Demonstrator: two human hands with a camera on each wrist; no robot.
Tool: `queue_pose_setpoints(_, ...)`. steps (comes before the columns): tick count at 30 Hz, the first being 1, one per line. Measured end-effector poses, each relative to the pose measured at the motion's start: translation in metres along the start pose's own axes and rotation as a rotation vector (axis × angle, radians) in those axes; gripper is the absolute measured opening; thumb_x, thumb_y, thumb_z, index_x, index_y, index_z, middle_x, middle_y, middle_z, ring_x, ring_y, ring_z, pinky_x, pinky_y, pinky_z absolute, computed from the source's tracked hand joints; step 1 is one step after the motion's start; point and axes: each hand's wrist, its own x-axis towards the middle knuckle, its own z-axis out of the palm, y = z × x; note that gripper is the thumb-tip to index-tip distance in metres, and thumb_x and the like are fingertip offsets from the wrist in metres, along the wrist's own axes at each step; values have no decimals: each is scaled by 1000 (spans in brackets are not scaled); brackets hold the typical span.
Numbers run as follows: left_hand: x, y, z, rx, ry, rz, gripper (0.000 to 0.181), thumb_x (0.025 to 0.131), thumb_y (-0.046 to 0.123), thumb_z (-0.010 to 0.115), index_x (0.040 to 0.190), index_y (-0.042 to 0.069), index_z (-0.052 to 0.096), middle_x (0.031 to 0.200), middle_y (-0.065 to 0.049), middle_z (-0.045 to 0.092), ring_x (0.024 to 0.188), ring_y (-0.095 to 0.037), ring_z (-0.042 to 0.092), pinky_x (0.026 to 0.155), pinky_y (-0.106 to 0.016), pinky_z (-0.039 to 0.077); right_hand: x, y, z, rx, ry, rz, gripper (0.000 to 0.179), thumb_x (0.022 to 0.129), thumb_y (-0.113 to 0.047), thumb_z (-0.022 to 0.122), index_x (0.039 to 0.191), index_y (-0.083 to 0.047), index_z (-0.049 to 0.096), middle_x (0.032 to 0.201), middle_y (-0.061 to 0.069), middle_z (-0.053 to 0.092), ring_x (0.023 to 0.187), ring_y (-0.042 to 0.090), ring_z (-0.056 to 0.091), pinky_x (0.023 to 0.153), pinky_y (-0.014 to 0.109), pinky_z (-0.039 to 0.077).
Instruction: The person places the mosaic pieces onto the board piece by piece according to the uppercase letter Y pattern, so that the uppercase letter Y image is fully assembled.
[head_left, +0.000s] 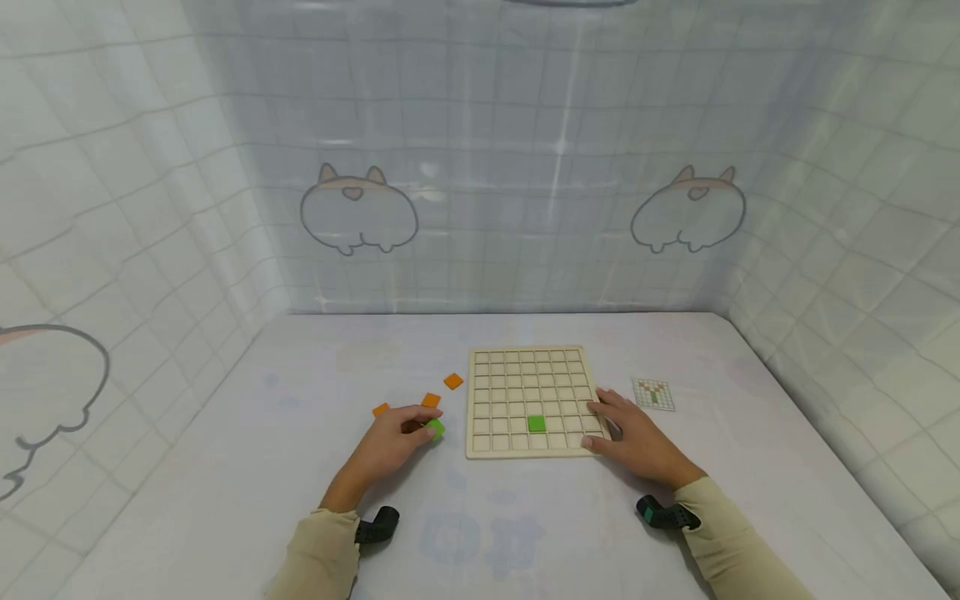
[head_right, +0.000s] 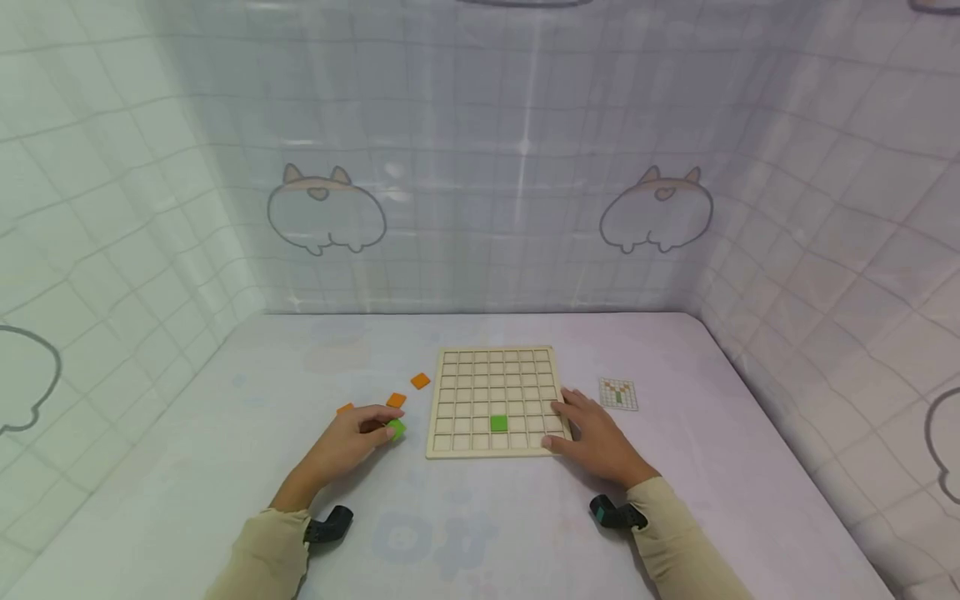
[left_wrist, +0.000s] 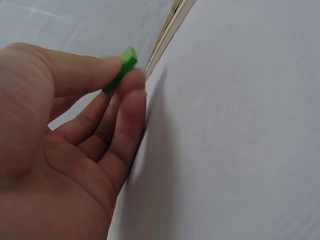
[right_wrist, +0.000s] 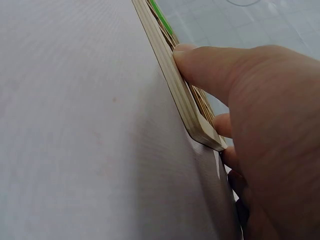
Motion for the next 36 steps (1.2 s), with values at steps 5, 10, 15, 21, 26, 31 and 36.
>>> queue_pose_setpoints(5,-1,-1,3,-81,-11,-56,31,93,8,69,123,12,71,109,1,68,97,-15,63,82,-31,51,-1,-2,0,-5,-3,10,74,91,-52,69,145,-5,52,159,17,33,147,42,23,111,65,25)
queue_pose_setpoints(10,0,-4,6,-88,3,-84,34,92,8,70,125,16,71,112,2,67,101,-15,62,83,-33,51,-2,-3,0,-7,3,2,73,91,-51,70,145,-5,53,158,17,34,147,42,24,110,65,26)
queue_pose_setpoints(15,2,-4,7,-81,13,-77,35,91,8,72,124,18,71,112,3,68,101,-15,62,85,-35,51,-1,-3,-1,-6,3,-4,73,91,-51,69,145,-5,52,158,17,34,147,42,23,110,65,25)
queue_pose_setpoints(21,4,-1,10,-75,19,-62,35,89,9,75,123,18,72,109,4,69,97,-14,63,85,-35,51,1,-3,-2,-8,0,-1,74,92,-51,68,146,-5,51,159,17,33,147,42,23,111,65,25)
queue_pose_setpoints(26,5,1,12,-78,16,-73,35,87,11,77,121,18,73,107,4,69,94,-15,62,83,-34,51,1,-3,-2,-3,-1,-3,74,92,-52,68,146,-4,51,159,18,33,147,42,22,111,65,24)
queue_pose_setpoints(31,6,1,13,-71,19,-85,32,87,12,78,118,18,73,104,4,68,92,-16,61,80,-33,51,2,-2,-1,-1,0,1,75,91,-54,67,146,-4,51,159,17,33,147,42,22,111,66,23)
queue_pose_setpoints(36,6,1,14,-87,21,-98,29,87,11,78,115,18,73,102,3,67,92,-17,61,78,-33,52,2,1,0,-5,1,-2,75,91,-55,67,146,-5,52,159,16,33,147,41,22,111,65,24)
